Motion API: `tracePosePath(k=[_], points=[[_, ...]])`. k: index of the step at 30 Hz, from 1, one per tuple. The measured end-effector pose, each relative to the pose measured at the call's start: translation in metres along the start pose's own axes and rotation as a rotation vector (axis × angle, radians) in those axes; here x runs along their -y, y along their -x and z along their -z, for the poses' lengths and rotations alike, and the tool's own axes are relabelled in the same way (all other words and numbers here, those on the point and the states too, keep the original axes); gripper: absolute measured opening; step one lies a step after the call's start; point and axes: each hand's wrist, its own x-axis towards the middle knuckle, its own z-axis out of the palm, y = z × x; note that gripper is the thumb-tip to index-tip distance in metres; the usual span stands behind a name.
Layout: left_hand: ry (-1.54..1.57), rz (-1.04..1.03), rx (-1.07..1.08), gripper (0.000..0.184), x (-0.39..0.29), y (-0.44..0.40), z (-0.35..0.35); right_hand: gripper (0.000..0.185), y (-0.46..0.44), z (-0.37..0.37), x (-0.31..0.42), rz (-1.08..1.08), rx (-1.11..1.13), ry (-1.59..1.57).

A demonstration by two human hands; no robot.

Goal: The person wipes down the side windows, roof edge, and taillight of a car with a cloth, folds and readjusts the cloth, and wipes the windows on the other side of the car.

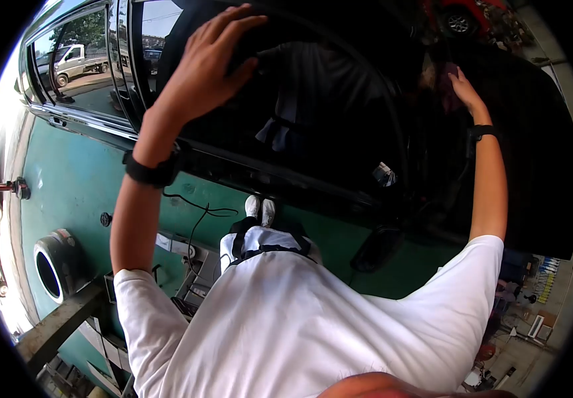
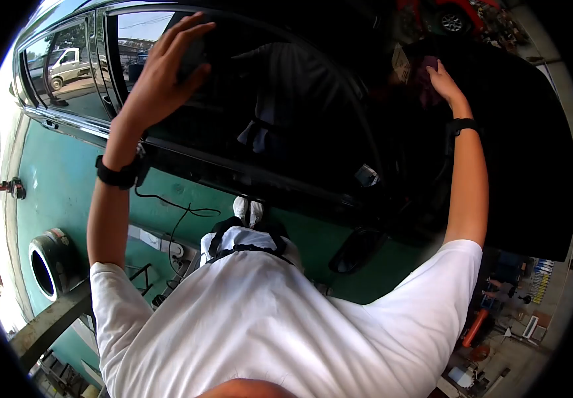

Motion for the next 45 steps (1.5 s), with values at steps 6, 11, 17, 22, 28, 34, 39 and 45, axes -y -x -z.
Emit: tracePosePath(k=[6, 11, 17, 22, 28, 34, 39, 45], points=[[-0.174, 0.065, -0.058, 0.056, 0.147, 0.002, 0.083, 0.062, 0.050, -0.015, 0.023, -0.096, -0.022, -0.061], [-0.135, 0.197, -0.167, 0.058, 0.232, 0.008, 0.104, 0.040, 0.021, 0.004, 0.001, 0.177, -0.099, 0.419], [-0.103, 0.204, -0.257, 0.057, 0.240, 0.013, 0.087, 0.034, 0.040, 0.005, 0.032, 0.251, -0.217, 0.338], [-0.112, 0.162, -0.191, 0.065, 0.240, -0.001, 0.080, 0.040, 0.049, 0.026, 0.081, 0.241, -0.186, 0.354], [-0.269, 0.082, -0.177, 0.069, 0.226, -0.018, 0.078, 0.044, 0.138, 0.052, 0.027, 0.073, -0.208, 0.018], [-0.653, -0.284, -0.045, 0.066, 0.334, -0.018, 0.090, 0.043, 0.228, 0.013, 0.019, -0.092, -0.319, -0.159], [-0.022, 0.024, -0.314, 0.055, 0.218, -0.020, 0.094, 0.040, 0.272, -0.024, -0.023, -0.146, -0.349, -0.289], [1.403, 0.139, 0.141, 0.047, 0.049, 0.022, 0.035, 0.041, 0.291, -0.093, -0.013, -0.006, -0.345, -0.163]])
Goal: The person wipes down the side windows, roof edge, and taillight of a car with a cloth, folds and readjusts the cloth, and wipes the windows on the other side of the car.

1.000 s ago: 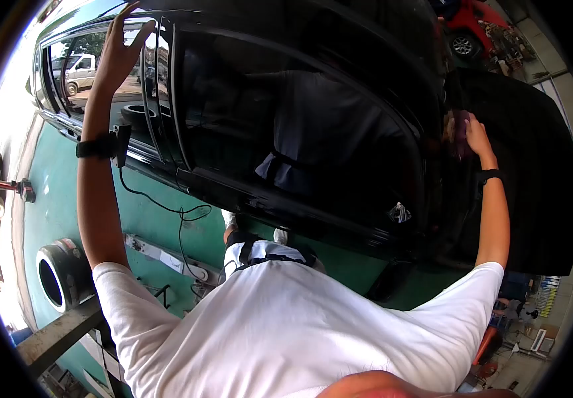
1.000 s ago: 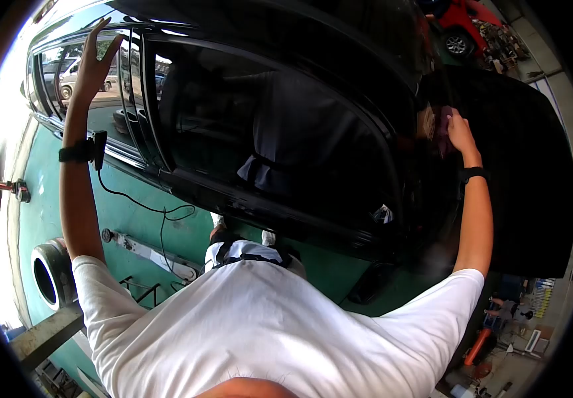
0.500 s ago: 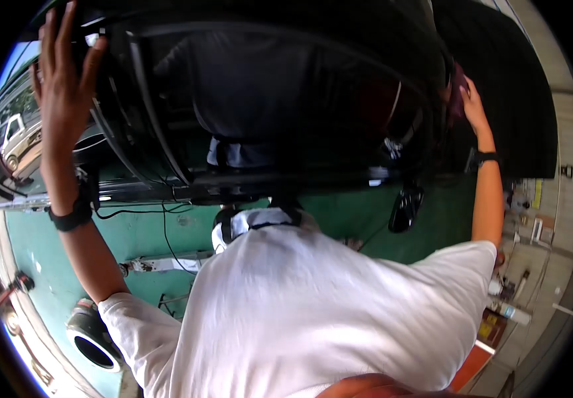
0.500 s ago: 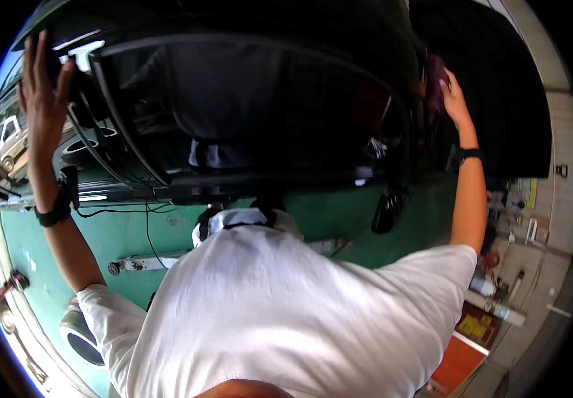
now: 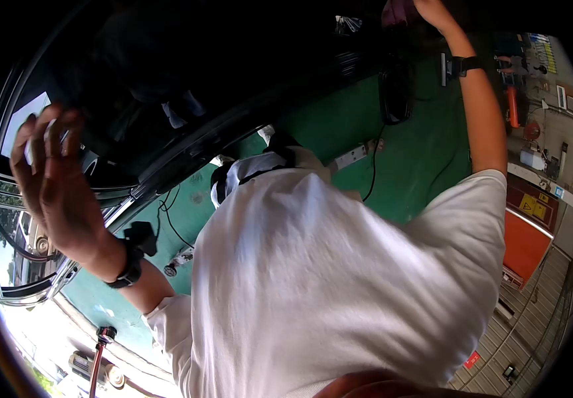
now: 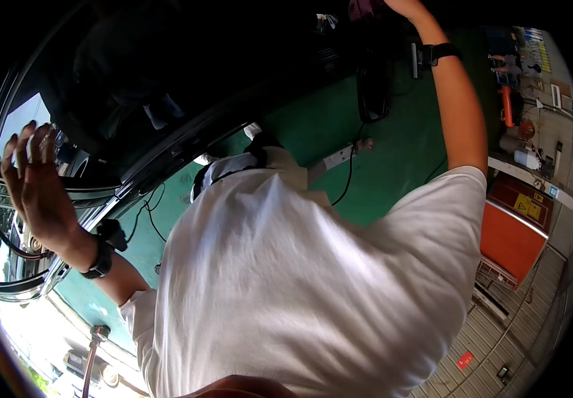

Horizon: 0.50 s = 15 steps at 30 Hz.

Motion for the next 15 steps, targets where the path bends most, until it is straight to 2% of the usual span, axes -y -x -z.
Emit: tracePosePath(k=[1, 3, 6, 7, 8, 10, 11, 12, 15], points=[[0.400, 0.063, 0.133, 0.049, 0.008, 0.008, -0.029, 0.041, 0.007, -0.004, 0.001, -0.007, -0.007, -0.004], [0.571, 0.195, 0.278, 0.064, 0.008, 0.020, -0.093, 0.037, 0.020, -0.002, 0.004, 0.041, 0.068, 0.033], [0.970, 0.039, 0.538, 0.049, 0.003, 0.019, -0.176, 0.033, 0.046, 0.018, -0.028, 0.023, 0.023, 0.145], [1.067, -0.028, 0.601, 0.048, -0.003, 0.016, -0.198, 0.029, 0.057, 0.031, -0.041, -0.003, -0.016, 0.072], [1.113, -0.072, 0.642, 0.048, -0.008, 0.020, -0.214, 0.041, 0.071, 0.055, -0.105, -0.086, 0.010, 0.159], [1.154, -0.142, 0.691, 0.047, -0.018, 0.021, -0.243, 0.040, 0.102, 0.087, -0.131, -0.189, 0.030, 0.029], [1.158, -0.166, 0.707, 0.046, -0.024, 0.024, -0.256, 0.039, 0.121, 0.108, -0.148, -0.308, 0.011, 0.065], [1.158, -0.183, 0.719, 0.046, -0.027, 0.025, -0.266, 0.040, 0.140, 0.125, -0.171, -0.292, -0.049, 0.126], [1.168, -0.207, 0.742, 0.044, -0.035, 0.029, -0.283, 0.039, 0.197, 0.156, -0.158, -0.514, -0.072, 0.098]])
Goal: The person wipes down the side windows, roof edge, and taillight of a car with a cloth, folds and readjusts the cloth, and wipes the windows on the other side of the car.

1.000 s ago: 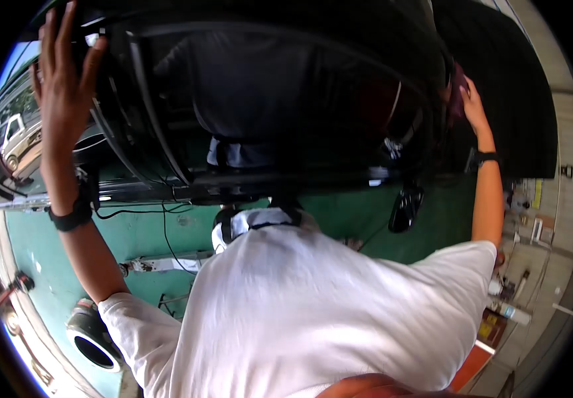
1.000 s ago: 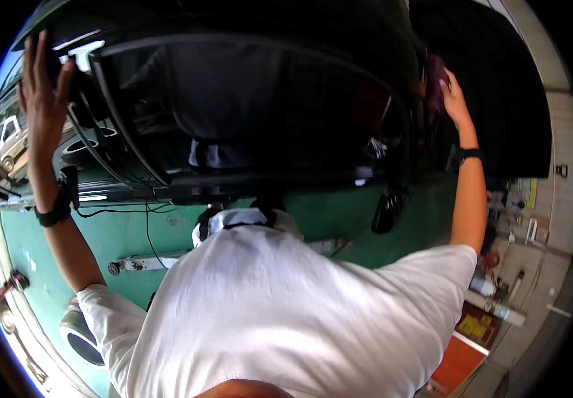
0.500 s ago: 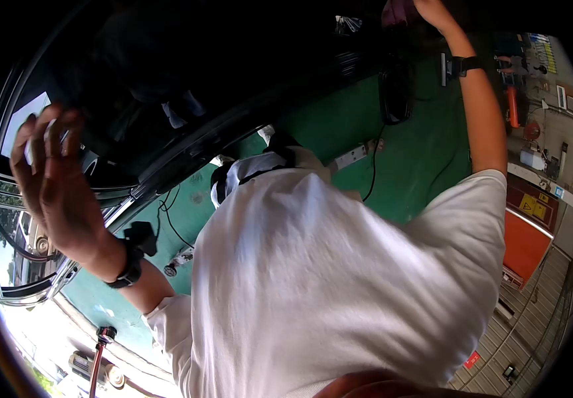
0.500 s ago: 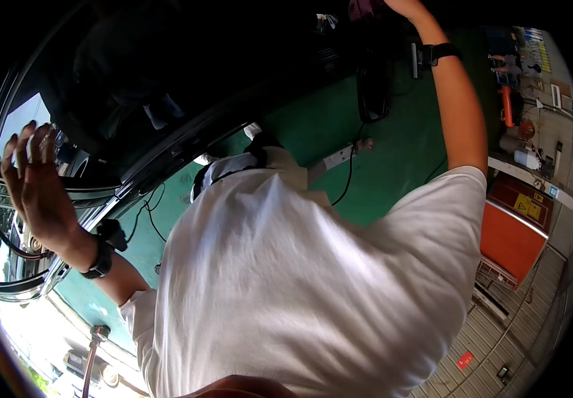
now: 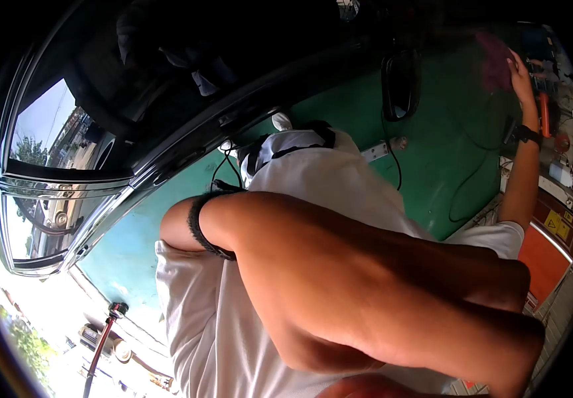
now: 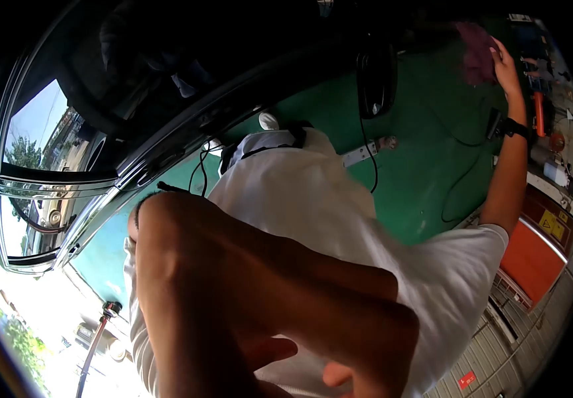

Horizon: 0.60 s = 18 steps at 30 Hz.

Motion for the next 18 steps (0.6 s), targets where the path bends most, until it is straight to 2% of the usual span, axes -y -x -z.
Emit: tracePosePath(k=[3, 4, 5, 6, 8, 10, 12, 13, 15, 18], points=[[0.008, -0.004, 0.019, 0.043, 0.005, -0.002, -0.004, 0.039, 0.048, 0.014, -0.007, -0.053, 0.059, -0.033], [0.012, -0.005, 0.019, 0.042, 0.007, -0.003, -0.002, 0.039, 0.063, 0.016, -0.002, -0.080, 0.164, -0.058], [0.013, -0.004, 0.027, 0.042, 0.008, -0.004, -0.004, 0.039, 0.078, 0.014, 0.012, -0.102, 0.266, -0.085], [0.013, -0.002, 0.030, 0.041, 0.007, -0.004, -0.004, 0.039, 0.090, 0.010, 0.034, -0.107, 0.262, -0.092], [0.014, -0.020, 0.037, 0.040, 0.010, -0.006, -0.009, 0.039, 0.110, -0.004, 0.087, -0.019, 0.430, 0.012], [0.007, -0.027, 0.056, 0.039, 0.012, -0.009, -0.011, 0.040, 0.121, -0.019, 0.144, 0.025, 0.430, -0.017], [-0.029, -0.027, 0.075, 0.038, 0.007, -0.014, -0.016, 0.040, 0.121, -0.031, 0.196, 0.199, 0.309, -0.047], [-0.043, -0.034, 0.082, 0.038, 0.007, -0.015, -0.021, 0.040, 0.112, -0.035, 0.213, 0.213, 0.299, -0.050], [-0.067, -0.044, 0.088, 0.037, 0.000, -0.019, -0.026, 0.045, 0.095, -0.041, 0.248, 0.468, 0.135, -0.044], [-0.133, -0.062, 0.089, 0.036, -0.024, -0.020, -0.031, 0.049, 0.084, -0.039, 0.321, 0.536, 0.194, -0.237]])
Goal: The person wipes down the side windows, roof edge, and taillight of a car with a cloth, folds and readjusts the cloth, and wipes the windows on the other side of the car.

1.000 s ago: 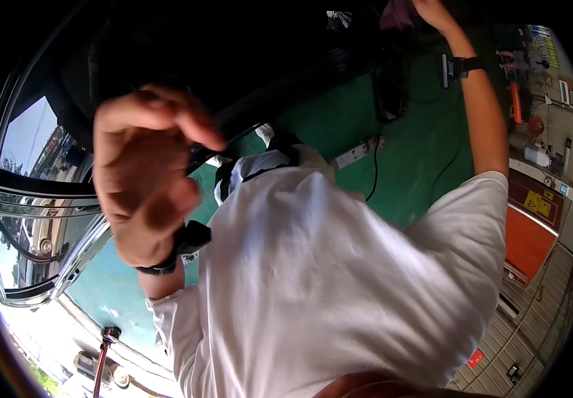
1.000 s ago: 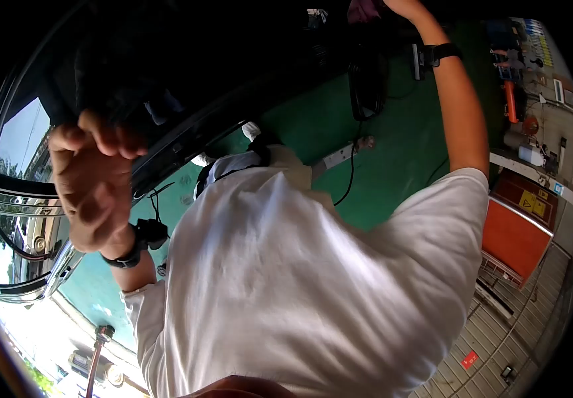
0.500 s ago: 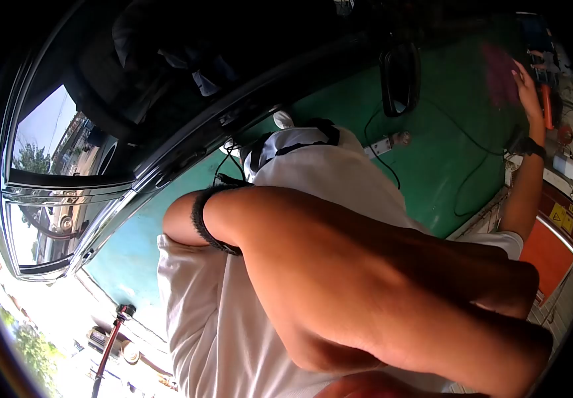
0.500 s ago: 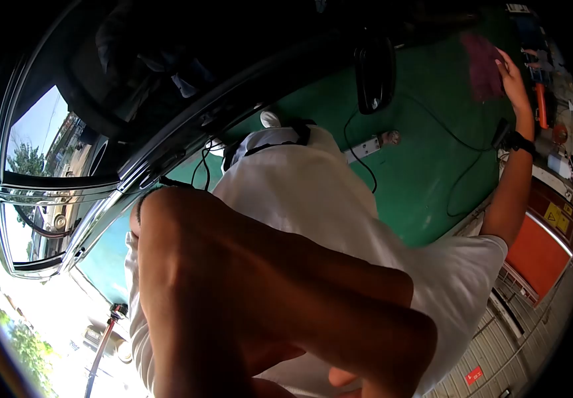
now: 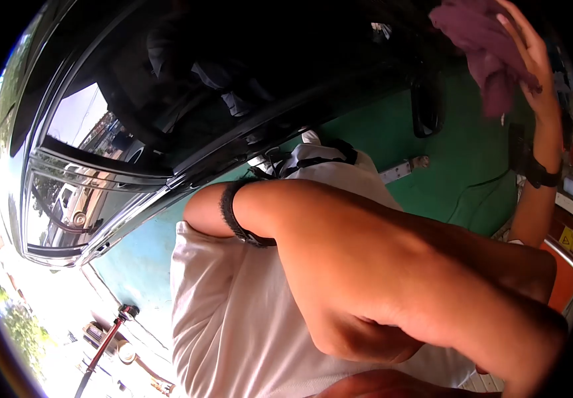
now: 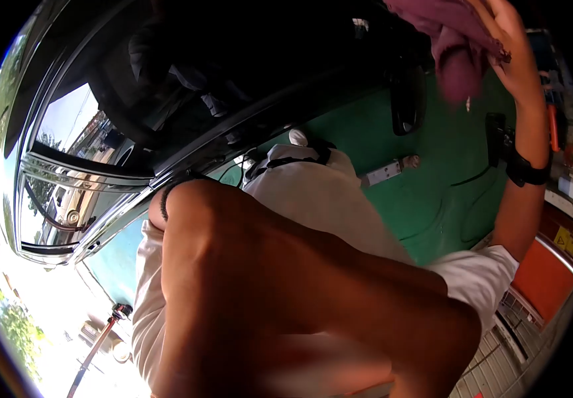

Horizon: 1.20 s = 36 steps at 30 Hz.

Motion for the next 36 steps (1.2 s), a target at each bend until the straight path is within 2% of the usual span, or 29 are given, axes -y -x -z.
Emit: tracePosePath(k=[1, 2, 4, 6, 10, 12, 16, 19, 21, 22, 24, 28, 30, 31, 32, 34, 35, 36], points=[[-0.024, -0.009, 0.012, 0.035, -0.009, 0.000, 0.006, 0.049, -0.022, -0.017, 0.041, 0.033, -0.001, -0.004], [-0.072, -0.011, 0.027, 0.035, -0.016, -0.006, 0.006, 0.039, -0.043, -0.029, 0.088, 0.226, -0.102, 0.223], [-0.122, -0.028, 0.042, 0.034, -0.037, -0.012, 0.010, 0.029, -0.074, -0.035, 0.133, 0.443, -0.217, 0.453], [-0.184, -0.049, 0.057, 0.033, -0.063, -0.015, 0.013, 0.027, -0.124, -0.031, 0.142, 0.449, -0.450, 0.419], [-0.304, -0.104, 0.038, 0.031, -0.103, -0.018, 0.018, 0.035, -0.199, -0.033, 0.169, 0.552, -0.387, 0.434], [-0.374, -0.139, 0.025, 0.030, -0.116, -0.022, 0.022, 0.024, -0.233, -0.044, 0.165, 0.486, -0.442, 0.595], [-0.530, -0.201, 0.002, 0.029, -0.147, -0.034, 0.032, 0.025, -0.277, -0.067, 0.186, 0.463, -0.408, 0.549], [-0.609, -0.233, -0.053, 0.028, -0.164, -0.035, 0.039, 0.028, -0.279, -0.078, 0.207, 0.425, -0.282, 0.532], [-0.663, -0.266, -0.098, 0.027, -0.183, -0.035, 0.047, 0.060, -0.293, -0.066, 0.212, 0.395, -0.092, 0.524], [-0.695, -0.282, -0.113, 0.027, -0.195, -0.036, 0.049, 0.060, -0.304, -0.055, 0.205, 0.404, -0.074, 0.541], [-0.780, -0.304, -0.145, 0.026, -0.216, -0.035, 0.054, 0.054, -0.330, -0.033, 0.169, 0.230, 0.061, 0.498], [-1.045, -0.311, -0.268, 0.025, -0.253, -0.033, 0.075, 0.053, -0.364, 0.013, 0.117, 0.282, 0.067, 0.505], [-1.188, -0.268, -0.350, 0.026, -0.259, -0.032, 0.099, 0.058, -0.389, 0.045, 0.091, 0.273, 0.149, 0.576], [-1.260, -0.239, -0.390, 0.027, -0.259, -0.031, 0.115, 0.054, -0.387, 0.047, 0.101, 0.270, 0.144, 0.554], [-1.281, -0.158, -0.426, 0.026, -0.253, -0.030, 0.124, 0.051, -0.389, 0.050, 0.119, 0.179, 0.155, 0.634], [-1.285, 0.006, -0.543, 0.025, -0.234, -0.030, 0.140, 0.045, -0.379, 0.037, 0.165, 0.227, 0.033, 0.825], [-1.217, 0.150, -0.546, 0.026, -0.225, -0.034, 0.139, 0.044, -0.376, 0.028, 0.183, 0.278, -0.111, 0.850], [-1.149, 0.302, -0.558, 0.028, -0.215, -0.037, 0.137, 0.038, -0.383, 0.024, 0.187, 0.333, -0.272, 0.735]])
